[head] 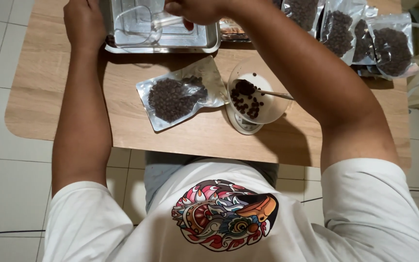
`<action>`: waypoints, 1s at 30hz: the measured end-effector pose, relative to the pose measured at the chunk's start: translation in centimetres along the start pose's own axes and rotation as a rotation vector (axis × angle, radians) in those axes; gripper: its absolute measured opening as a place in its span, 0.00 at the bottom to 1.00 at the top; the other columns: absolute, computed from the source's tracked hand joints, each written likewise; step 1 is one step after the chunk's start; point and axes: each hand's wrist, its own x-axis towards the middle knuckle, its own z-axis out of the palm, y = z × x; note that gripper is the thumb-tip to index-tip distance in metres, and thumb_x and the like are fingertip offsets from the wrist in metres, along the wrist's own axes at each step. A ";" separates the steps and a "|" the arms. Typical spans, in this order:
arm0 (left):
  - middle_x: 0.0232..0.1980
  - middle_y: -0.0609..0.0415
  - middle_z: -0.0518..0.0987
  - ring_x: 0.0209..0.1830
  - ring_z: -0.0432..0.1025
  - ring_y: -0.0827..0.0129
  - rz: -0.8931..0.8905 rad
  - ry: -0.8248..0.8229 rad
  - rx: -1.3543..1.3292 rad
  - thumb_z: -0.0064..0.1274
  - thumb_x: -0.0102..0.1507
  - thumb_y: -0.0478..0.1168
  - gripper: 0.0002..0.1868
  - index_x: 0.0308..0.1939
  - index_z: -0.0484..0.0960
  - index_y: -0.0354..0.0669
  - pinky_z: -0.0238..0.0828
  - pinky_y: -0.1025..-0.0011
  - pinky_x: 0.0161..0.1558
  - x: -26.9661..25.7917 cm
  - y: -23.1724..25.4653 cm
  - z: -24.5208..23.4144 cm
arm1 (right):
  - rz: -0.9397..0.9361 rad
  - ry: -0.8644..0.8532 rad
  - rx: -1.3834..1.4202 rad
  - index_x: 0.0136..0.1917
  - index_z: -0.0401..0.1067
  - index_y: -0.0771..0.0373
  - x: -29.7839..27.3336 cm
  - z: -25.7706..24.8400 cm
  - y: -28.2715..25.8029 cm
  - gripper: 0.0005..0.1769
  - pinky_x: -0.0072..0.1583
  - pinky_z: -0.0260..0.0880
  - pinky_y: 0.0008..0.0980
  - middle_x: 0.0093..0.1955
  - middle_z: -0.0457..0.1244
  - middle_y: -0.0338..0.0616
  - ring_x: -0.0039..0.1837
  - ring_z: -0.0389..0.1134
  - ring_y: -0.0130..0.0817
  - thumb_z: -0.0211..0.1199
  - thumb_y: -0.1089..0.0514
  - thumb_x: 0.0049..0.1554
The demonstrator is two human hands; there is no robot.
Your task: Weighing and filling small plastic bags with roasted coffee beans using a spoon and a digital scale.
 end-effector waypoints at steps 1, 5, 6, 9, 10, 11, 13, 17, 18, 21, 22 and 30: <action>0.26 0.49 0.72 0.23 0.66 0.58 -0.021 -0.012 -0.019 0.41 0.78 0.43 0.19 0.32 0.70 0.43 0.54 0.53 0.25 -0.1 0.2 -0.1 | 0.051 -0.026 0.048 0.67 0.68 0.63 -0.1 0.0 -0.4 0.23 0.54 0.65 0.37 0.38 0.66 0.38 0.39 0.65 0.29 0.41 0.47 0.73; 0.25 0.46 0.72 0.23 0.66 0.56 0.002 0.047 0.052 0.42 0.75 0.41 0.19 0.29 0.69 0.40 0.57 0.53 0.26 0.3 -1.6 1.1 | 0.285 -0.045 0.191 0.74 0.63 0.56 -2.9 -0.4 -5.0 0.26 0.36 0.67 0.31 0.40 0.65 0.42 0.35 0.61 0.31 0.40 0.46 0.70; 0.25 0.47 0.73 0.24 0.68 0.58 -0.020 0.056 0.050 0.43 0.75 0.42 0.19 0.29 0.70 0.41 0.58 0.54 0.25 0.3 -1.4 0.9 | 0.325 -0.042 0.227 0.73 0.64 0.54 -3.3 -0.5 -5.6 0.25 0.36 0.62 0.30 0.41 0.65 0.42 0.35 0.59 0.31 0.39 0.44 0.69; 0.26 0.47 0.72 0.24 0.68 0.57 -0.029 0.072 0.058 0.46 0.74 0.42 0.19 0.29 0.70 0.41 0.58 0.54 0.24 0.3 -1.4 0.6 | 0.298 0.016 0.216 0.69 0.67 0.52 -3.8 0.5 -5.5 0.24 0.40 0.59 0.36 0.42 0.66 0.42 0.40 0.62 0.33 0.40 0.42 0.69; 0.25 0.46 0.70 0.23 0.66 0.54 -0.017 0.079 0.069 0.47 0.74 0.41 0.18 0.29 0.68 0.40 0.57 0.52 0.24 0.4 -1.4 0.5 | 0.228 0.071 0.169 0.65 0.69 0.53 -3.8 1.0 -5.1 0.23 0.43 0.61 0.41 0.41 0.68 0.42 0.45 0.68 0.35 0.42 0.41 0.69; 0.25 0.46 0.70 0.23 0.66 0.54 -0.014 0.080 0.069 0.47 0.74 0.41 0.18 0.29 0.68 0.40 0.57 0.52 0.24 0.4 -1.0 0.1 | 0.229 0.074 0.169 0.65 0.69 0.53 -3.6 1.4 -4.5 0.23 0.43 0.61 0.41 0.41 0.68 0.42 0.45 0.68 0.35 0.42 0.41 0.69; 0.26 0.51 0.72 0.24 0.68 0.59 0.051 0.079 0.071 0.51 0.75 0.45 0.19 0.30 0.70 0.43 0.59 0.56 0.24 0.1 -0.2 -0.5 | 0.168 0.102 0.191 0.64 0.68 0.53 -3.2 2.3 -3.1 0.21 0.44 0.62 0.40 0.39 0.67 0.41 0.43 0.69 0.34 0.45 0.40 0.68; 0.30 0.49 0.81 0.27 0.76 0.52 -0.008 0.070 0.072 0.54 0.70 0.49 0.15 0.35 0.81 0.43 0.68 0.53 0.24 -0.1 2.1 -1.6 | 0.147 0.107 0.218 0.64 0.67 0.51 -3.0 2.9 -1.3 0.20 0.44 0.62 0.38 0.38 0.66 0.40 0.42 0.68 0.33 0.45 0.40 0.69; 0.30 0.50 0.82 0.28 0.76 0.53 -0.004 0.059 0.052 0.55 0.70 0.49 0.15 0.35 0.82 0.44 0.68 0.53 0.24 -0.2 2.6 -2.0 | 0.113 0.135 0.226 0.63 0.67 0.51 -2.7 3.1 -0.8 0.19 0.45 0.61 0.38 0.37 0.66 0.39 0.42 0.67 0.32 0.45 0.40 0.69; 0.30 0.50 0.81 0.28 0.75 0.55 0.022 0.034 0.006 0.54 0.73 0.51 0.17 0.37 0.81 0.42 0.66 0.54 0.25 -0.3 2.7 -2.4 | 0.074 0.171 0.230 0.65 0.66 0.52 -2.5 3.5 0.2 0.20 0.47 0.61 0.38 0.39 0.66 0.39 0.43 0.67 0.32 0.45 0.41 0.69; 0.30 0.50 0.79 0.28 0.74 0.56 0.044 0.020 -0.023 0.54 0.76 0.52 0.20 0.38 0.79 0.40 0.64 0.56 0.26 -0.3 2.6 -2.4 | 0.073 0.179 0.224 0.68 0.64 0.52 -2.6 3.5 0.5 0.21 0.46 0.61 0.38 0.40 0.67 0.40 0.44 0.67 0.33 0.45 0.41 0.69; 0.28 0.44 0.76 0.27 0.69 0.55 0.092 0.039 -0.071 0.39 0.78 0.44 0.21 0.32 0.72 0.38 0.57 0.53 0.28 0.2 0.4 -0.9 | 0.184 0.222 0.347 0.59 0.64 0.55 -1.7 3.3 2.1 0.22 0.41 0.61 0.34 0.36 0.61 0.35 0.35 0.61 0.28 0.41 0.37 0.70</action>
